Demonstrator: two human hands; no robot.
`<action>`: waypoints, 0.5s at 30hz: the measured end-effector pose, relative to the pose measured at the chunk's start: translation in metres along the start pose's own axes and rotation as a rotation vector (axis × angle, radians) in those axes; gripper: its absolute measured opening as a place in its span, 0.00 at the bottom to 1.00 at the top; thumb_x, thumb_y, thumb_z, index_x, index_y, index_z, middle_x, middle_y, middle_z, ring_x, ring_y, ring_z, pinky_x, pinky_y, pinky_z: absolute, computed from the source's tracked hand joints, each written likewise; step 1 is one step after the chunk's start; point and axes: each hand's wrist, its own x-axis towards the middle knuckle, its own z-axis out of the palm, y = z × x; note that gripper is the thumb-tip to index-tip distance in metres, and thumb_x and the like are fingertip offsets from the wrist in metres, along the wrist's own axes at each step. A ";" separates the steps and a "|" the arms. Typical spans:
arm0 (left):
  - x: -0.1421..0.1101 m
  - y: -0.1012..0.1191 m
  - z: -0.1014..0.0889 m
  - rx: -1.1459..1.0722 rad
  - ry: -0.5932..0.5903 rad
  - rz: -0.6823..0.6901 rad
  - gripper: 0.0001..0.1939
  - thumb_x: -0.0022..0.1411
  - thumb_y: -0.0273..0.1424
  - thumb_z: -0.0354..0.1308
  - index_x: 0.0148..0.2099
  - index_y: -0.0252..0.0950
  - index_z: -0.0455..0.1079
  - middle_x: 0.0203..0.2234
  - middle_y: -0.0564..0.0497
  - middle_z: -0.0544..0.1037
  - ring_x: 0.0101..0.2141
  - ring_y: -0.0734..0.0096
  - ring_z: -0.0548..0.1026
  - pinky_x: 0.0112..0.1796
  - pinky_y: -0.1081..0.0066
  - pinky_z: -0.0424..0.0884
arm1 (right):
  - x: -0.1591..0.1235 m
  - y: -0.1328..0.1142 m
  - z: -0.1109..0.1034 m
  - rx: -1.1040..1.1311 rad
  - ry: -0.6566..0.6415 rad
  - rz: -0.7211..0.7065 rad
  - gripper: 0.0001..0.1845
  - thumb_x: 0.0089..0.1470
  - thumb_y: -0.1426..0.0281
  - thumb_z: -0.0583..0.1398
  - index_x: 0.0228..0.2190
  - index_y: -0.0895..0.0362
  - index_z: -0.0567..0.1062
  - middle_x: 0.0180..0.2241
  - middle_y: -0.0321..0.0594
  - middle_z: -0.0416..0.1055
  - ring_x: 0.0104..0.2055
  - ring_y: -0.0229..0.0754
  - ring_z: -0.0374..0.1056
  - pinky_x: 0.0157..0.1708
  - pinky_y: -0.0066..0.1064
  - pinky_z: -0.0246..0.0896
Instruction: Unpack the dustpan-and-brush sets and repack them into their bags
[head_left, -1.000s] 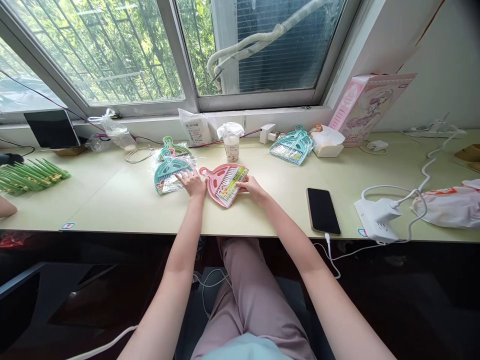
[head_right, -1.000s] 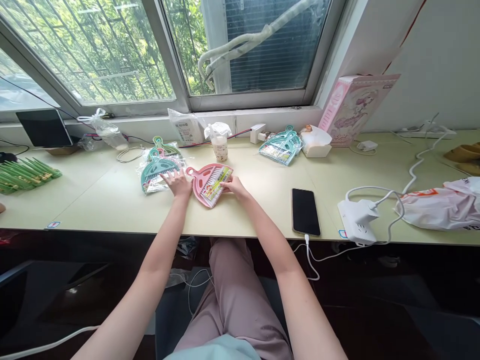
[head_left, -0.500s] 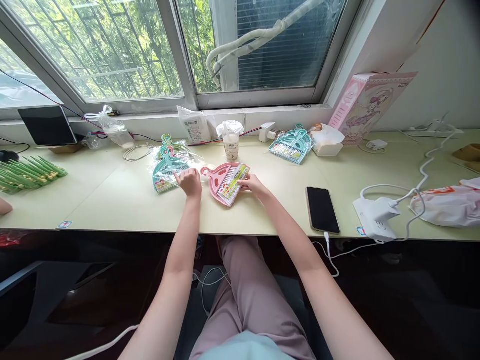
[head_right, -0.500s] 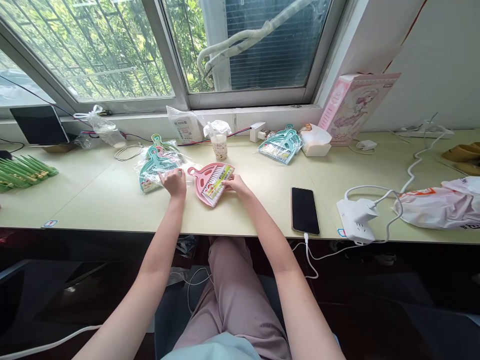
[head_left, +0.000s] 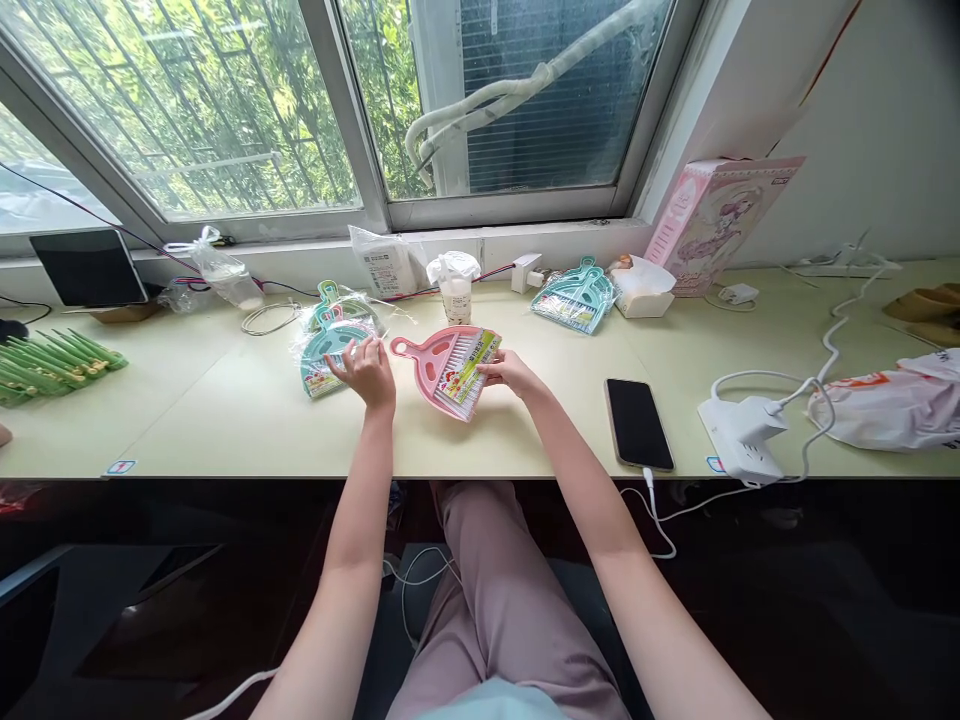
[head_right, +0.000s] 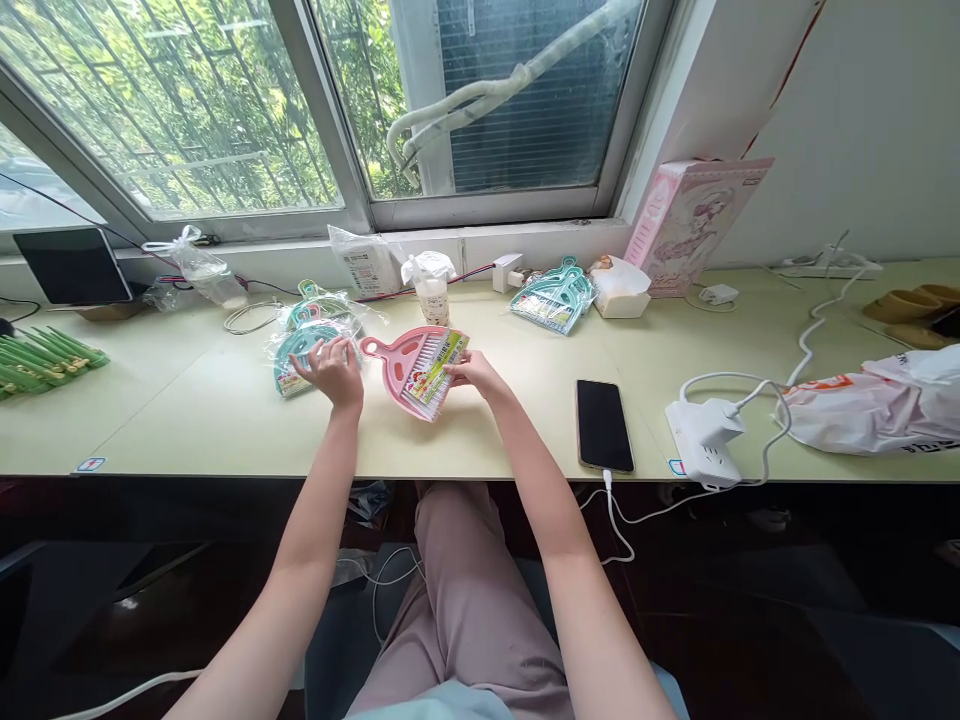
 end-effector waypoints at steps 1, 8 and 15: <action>0.002 -0.003 -0.001 0.015 0.024 -0.014 0.15 0.68 0.35 0.48 0.47 0.39 0.75 0.51 0.41 0.76 0.61 0.50 0.61 0.63 0.36 0.36 | -0.001 -0.002 -0.002 -0.009 0.025 -0.001 0.11 0.44 0.77 0.69 0.34 0.62 0.77 0.33 0.45 0.80 0.33 0.47 0.78 0.40 0.44 0.78; 0.001 -0.010 0.005 0.054 -0.010 0.051 0.13 0.66 0.31 0.50 0.43 0.39 0.76 0.44 0.41 0.79 0.58 0.49 0.64 0.63 0.39 0.30 | -0.004 -0.007 -0.002 0.034 0.131 -0.018 0.12 0.42 0.80 0.68 0.33 0.62 0.77 0.33 0.45 0.81 0.34 0.46 0.78 0.38 0.42 0.79; -0.001 -0.008 0.008 0.008 -0.060 0.073 0.13 0.67 0.34 0.50 0.44 0.40 0.76 0.43 0.41 0.79 0.55 0.49 0.67 0.63 0.41 0.34 | -0.008 -0.007 0.005 0.060 0.069 0.056 0.11 0.42 0.80 0.68 0.31 0.63 0.77 0.32 0.46 0.80 0.31 0.45 0.77 0.39 0.42 0.78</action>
